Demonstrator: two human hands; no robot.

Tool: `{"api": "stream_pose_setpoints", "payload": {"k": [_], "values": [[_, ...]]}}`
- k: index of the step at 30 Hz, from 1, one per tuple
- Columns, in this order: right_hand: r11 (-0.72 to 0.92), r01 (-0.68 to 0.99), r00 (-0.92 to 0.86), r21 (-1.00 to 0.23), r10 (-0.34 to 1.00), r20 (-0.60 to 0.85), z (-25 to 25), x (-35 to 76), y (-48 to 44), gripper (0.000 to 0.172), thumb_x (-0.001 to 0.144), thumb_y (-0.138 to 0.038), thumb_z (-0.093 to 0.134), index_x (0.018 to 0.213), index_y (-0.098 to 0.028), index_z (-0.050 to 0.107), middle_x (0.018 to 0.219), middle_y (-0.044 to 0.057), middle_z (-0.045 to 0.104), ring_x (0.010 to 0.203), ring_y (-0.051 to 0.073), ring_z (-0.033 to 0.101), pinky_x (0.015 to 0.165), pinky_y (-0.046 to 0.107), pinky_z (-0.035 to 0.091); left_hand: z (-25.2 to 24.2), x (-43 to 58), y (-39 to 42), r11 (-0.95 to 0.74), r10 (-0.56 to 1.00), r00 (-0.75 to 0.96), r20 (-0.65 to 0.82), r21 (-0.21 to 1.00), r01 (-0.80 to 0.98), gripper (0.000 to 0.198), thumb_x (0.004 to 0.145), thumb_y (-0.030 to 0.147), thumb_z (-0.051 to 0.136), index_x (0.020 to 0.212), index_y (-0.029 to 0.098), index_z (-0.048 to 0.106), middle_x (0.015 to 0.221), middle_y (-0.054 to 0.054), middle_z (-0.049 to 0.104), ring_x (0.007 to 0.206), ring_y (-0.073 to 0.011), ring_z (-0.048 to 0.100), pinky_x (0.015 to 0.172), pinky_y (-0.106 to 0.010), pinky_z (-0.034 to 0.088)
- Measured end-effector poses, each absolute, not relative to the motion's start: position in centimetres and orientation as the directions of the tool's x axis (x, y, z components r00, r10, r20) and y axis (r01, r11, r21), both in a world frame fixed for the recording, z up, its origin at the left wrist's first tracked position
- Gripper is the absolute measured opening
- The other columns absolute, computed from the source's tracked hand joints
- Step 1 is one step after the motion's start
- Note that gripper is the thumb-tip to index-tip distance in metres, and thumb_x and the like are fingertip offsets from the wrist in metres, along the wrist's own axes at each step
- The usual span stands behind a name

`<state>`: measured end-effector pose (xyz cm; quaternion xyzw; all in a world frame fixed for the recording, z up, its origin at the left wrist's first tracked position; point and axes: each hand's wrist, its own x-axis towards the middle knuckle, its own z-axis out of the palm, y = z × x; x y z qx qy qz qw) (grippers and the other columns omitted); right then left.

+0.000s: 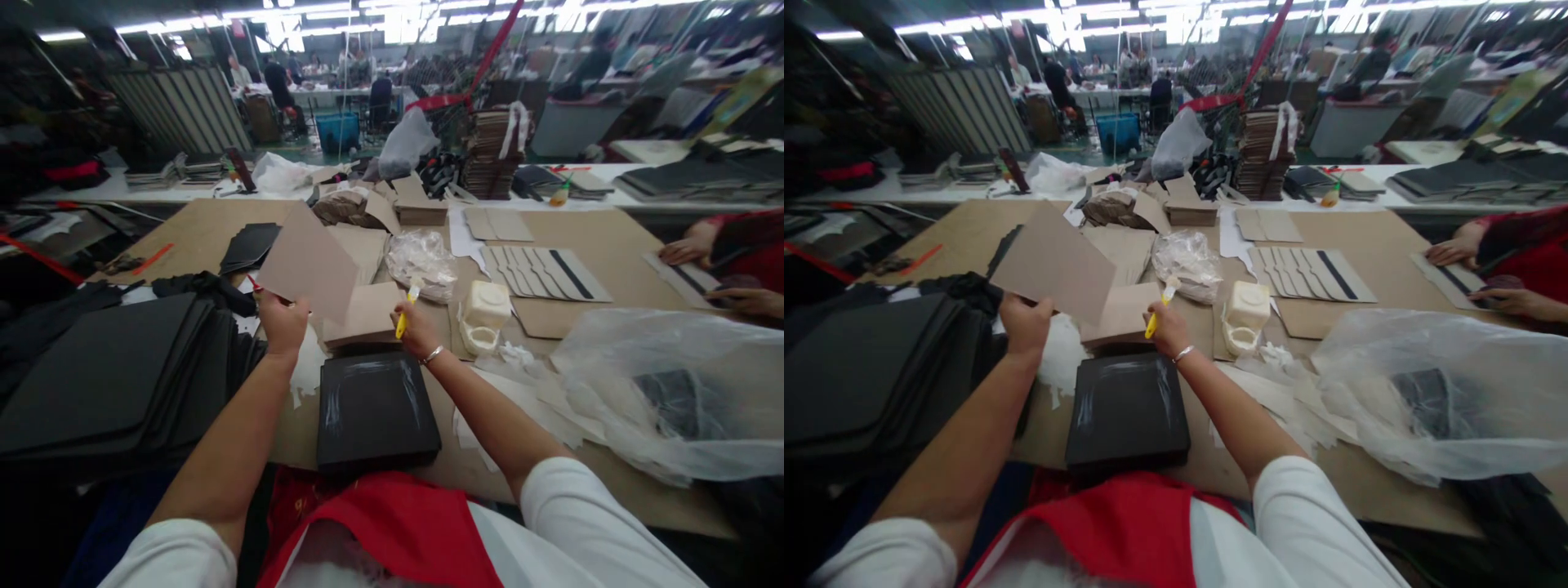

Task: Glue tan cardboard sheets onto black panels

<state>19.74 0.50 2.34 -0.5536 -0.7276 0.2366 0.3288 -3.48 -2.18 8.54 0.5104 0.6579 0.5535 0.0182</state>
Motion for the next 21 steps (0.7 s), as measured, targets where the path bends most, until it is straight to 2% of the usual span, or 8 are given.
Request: {"api": "stream_pose_setpoints", "payload": {"k": [2, 4, 7, 10, 13, 16, 18, 21], "values": [[0.287, 0.498, -0.123, -0.819, 0.957, 0.261, 2.9, 19.4, -0.9, 0.02, 0.088, -0.037, 0.045, 0.1, -0.021, 0.045, 0.084, 0.003, 0.061, 0.073, 0.015, 0.058, 0.069, 0.025, 0.042, 8.0, -2.5, -4.3, -0.234, 0.72, -0.549, 0.425, 0.893, 0.384, 0.034, 0.063, 0.019, 0.058, 0.096, 0.013, 0.058, 0.083, -0.003, 0.065, 0.079, -0.0156, 0.061, 0.078, -0.03, 0.05], [0.279, 0.379, -0.071, -0.882, 0.959, 0.273, 3.3, 19.5, -2.5, 0.022, 0.087, -0.038, 0.046, 0.101, -0.021, 0.042, 0.081, 0.001, 0.06, 0.069, 0.013, 0.057, 0.067, 0.025, 0.043, 7.1, -0.4, -6.7, -0.237, 0.803, -0.544, 0.245, 0.968, 0.086, 0.035, 0.063, 0.023, 0.06, 0.097, 0.014, 0.058, 0.083, -0.002, 0.065, 0.075, -0.0151, 0.062, 0.074, -0.03, 0.052], [0.246, 0.383, 0.023, -0.89, 0.961, 0.276, 3.3, 20.9, -4.8, 0.024, 0.082, -0.035, 0.053, 0.097, -0.022, 0.041, 0.075, -0.001, 0.057, 0.065, 0.012, 0.055, 0.065, 0.025, 0.043, 5.6, 2.2, -10.2, -0.143, 0.882, -0.47, 0.023, 0.965, -0.222, 0.035, 0.062, 0.027, 0.066, 0.095, 0.016, 0.058, 0.084, -0.002, 0.065, 0.076, -0.0155, 0.063, 0.071, -0.031, 0.052], [0.227, 0.443, 0.038, -0.867, 0.962, 0.272, 2.6, 23.4, -7.4, 0.023, 0.08, -0.035, 0.054, 0.094, -0.022, 0.041, 0.073, -0.002, 0.056, 0.062, 0.012, 0.053, 0.063, 0.026, 0.043, 4.1, 1.7, -13.1, -0.045, 0.921, -0.38, -0.089, 0.943, -0.329, 0.034, 0.069, 0.039, 0.064, 0.096, 0.019, 0.057, 0.087, -0.002, 0.065, 0.083, -0.0165, 0.063, 0.071, -0.03, 0.052], [0.203, 0.544, -0.032, -0.814, 0.974, 0.222, 1.2, 25.8, -10.0, 0.024, 0.079, -0.04, 0.055, 0.09, -0.022, 0.043, 0.073, -0.001, 0.057, 0.06, 0.013, 0.054, 0.06, 0.027, 0.044, 2.0, -0.8, -15.4, 0.126, 0.912, -0.348, -0.215, 0.957, -0.262, 0.034, 0.071, 0.048, 0.06, 0.086, 0.017, 0.058, 0.077, -0.001, 0.064, 0.073, -0.0148, 0.061, 0.065, -0.027, 0.05], [0.17, 0.647, -0.088, -0.743, 0.985, 0.148, -0.7, 27.0, -12.2, 0.026, 0.08, -0.046, 0.052, 0.087, -0.022, 0.045, 0.073, 0.002, 0.059, 0.06, 0.015, 0.056, 0.058, 0.028, 0.045, -0.2, -2.9, -17.1, 0.352, 0.893, -0.301, -0.336, 0.936, -0.002, 0.034, 0.068, 0.049, 0.061, 0.074, 0.016, 0.06, 0.061, 0.002, 0.059, 0.058, -0.0121, 0.054, 0.055, -0.023, 0.043], [0.156, 0.692, -0.1, -0.705, 0.988, 0.121, -1.8, 27.1, -13.0, 0.026, 0.081, -0.047, 0.049, 0.086, -0.022, 0.046, 0.072, 0.003, 0.061, 0.059, 0.017, 0.058, 0.057, 0.029, 0.045, -1.4, -3.6, -17.6, 0.39, 0.904, -0.275, -0.327, 0.894, 0.219, 0.035, 0.071, 0.05, 0.057, 0.069, 0.015, 0.061, 0.058, 0.002, 0.057, 0.055, -0.0116, 0.051, 0.053, -0.022, 0.039], [0.157, 0.735, -0.113, -0.66, 0.988, 0.109, -2.8, 26.4, -13.3, 0.026, 0.082, -0.047, 0.046, 0.087, -0.022, 0.047, 0.073, 0.004, 0.063, 0.059, 0.018, 0.06, 0.055, 0.029, 0.045, -2.5, -4.4, -17.6, 0.332, 0.938, -0.255, -0.233, 0.812, 0.48, 0.037, 0.076, 0.048, 0.051, 0.06, 0.015, 0.059, 0.056, 0.002, 0.055, 0.057, -0.0113, 0.049, 0.054, -0.022, 0.035]]}}
